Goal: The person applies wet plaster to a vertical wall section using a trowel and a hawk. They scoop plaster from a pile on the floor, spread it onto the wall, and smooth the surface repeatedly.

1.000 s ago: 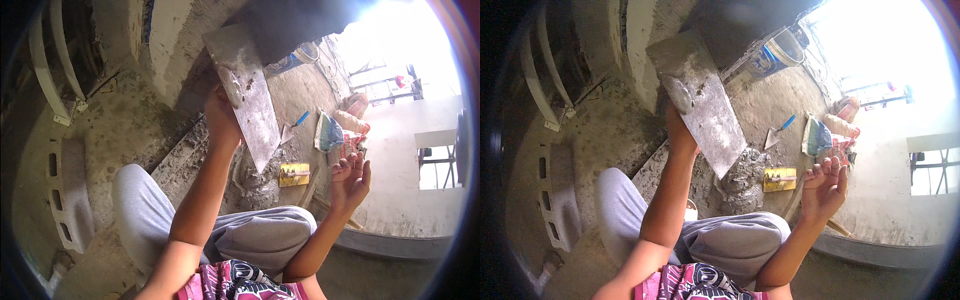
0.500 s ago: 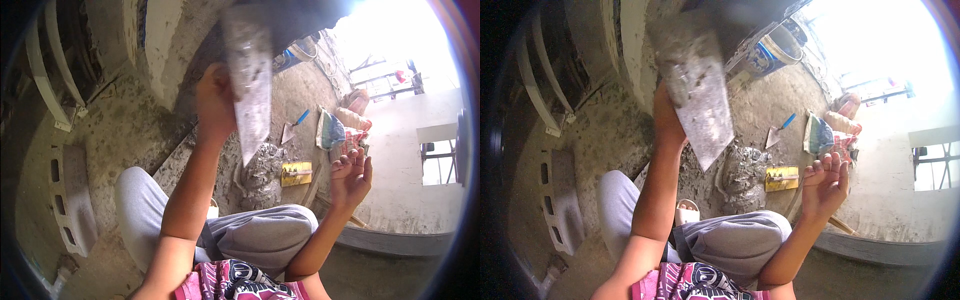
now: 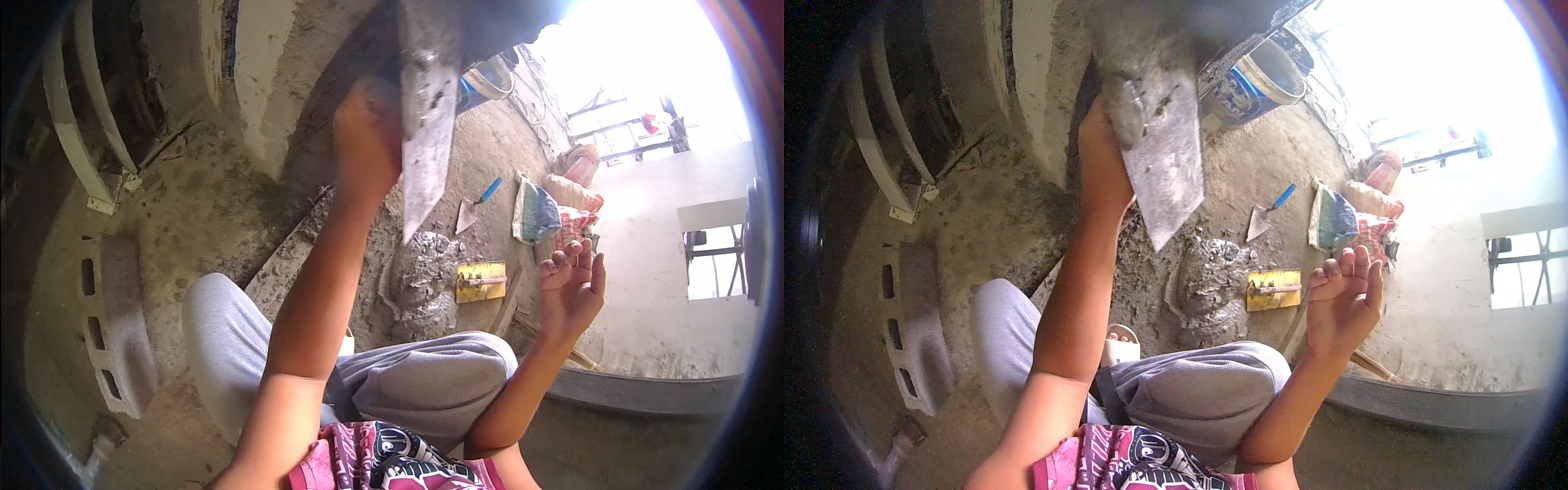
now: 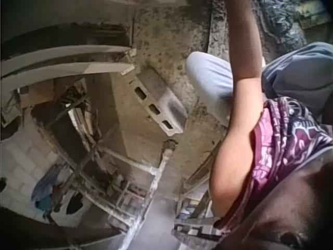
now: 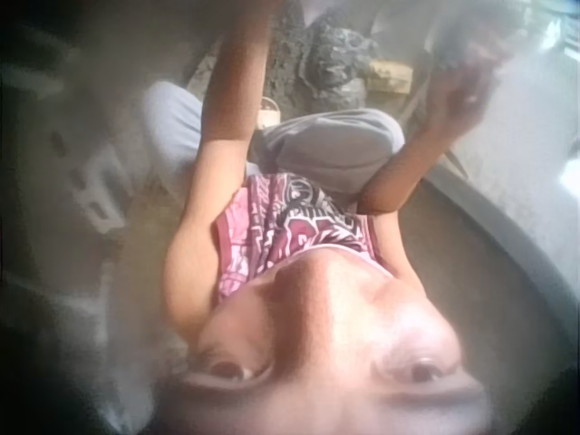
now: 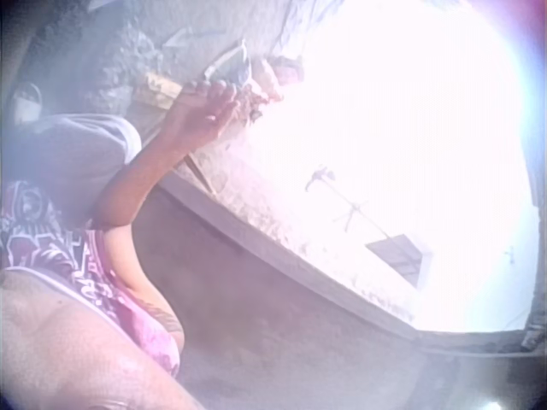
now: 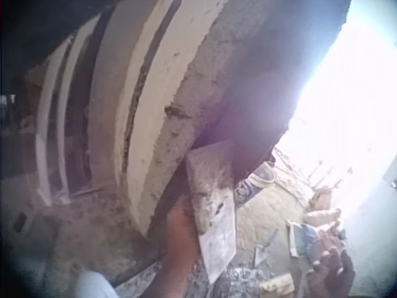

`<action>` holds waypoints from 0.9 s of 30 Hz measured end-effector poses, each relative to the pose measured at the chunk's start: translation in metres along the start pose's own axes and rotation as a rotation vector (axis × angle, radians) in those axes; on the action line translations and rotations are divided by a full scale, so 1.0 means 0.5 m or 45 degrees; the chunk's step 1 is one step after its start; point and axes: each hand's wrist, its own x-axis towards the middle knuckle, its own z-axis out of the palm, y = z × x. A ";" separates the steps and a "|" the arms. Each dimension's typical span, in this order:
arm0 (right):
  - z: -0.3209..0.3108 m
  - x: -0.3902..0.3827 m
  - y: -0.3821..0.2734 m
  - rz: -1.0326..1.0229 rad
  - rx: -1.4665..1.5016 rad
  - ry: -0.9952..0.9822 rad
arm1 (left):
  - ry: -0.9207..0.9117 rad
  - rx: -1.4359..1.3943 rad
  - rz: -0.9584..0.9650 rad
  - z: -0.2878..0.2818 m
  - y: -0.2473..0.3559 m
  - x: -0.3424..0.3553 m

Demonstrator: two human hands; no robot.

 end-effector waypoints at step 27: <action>0.001 -0.019 -0.020 -0.046 0.020 0.020 | -0.043 -0.128 -0.060 -0.003 0.000 0.035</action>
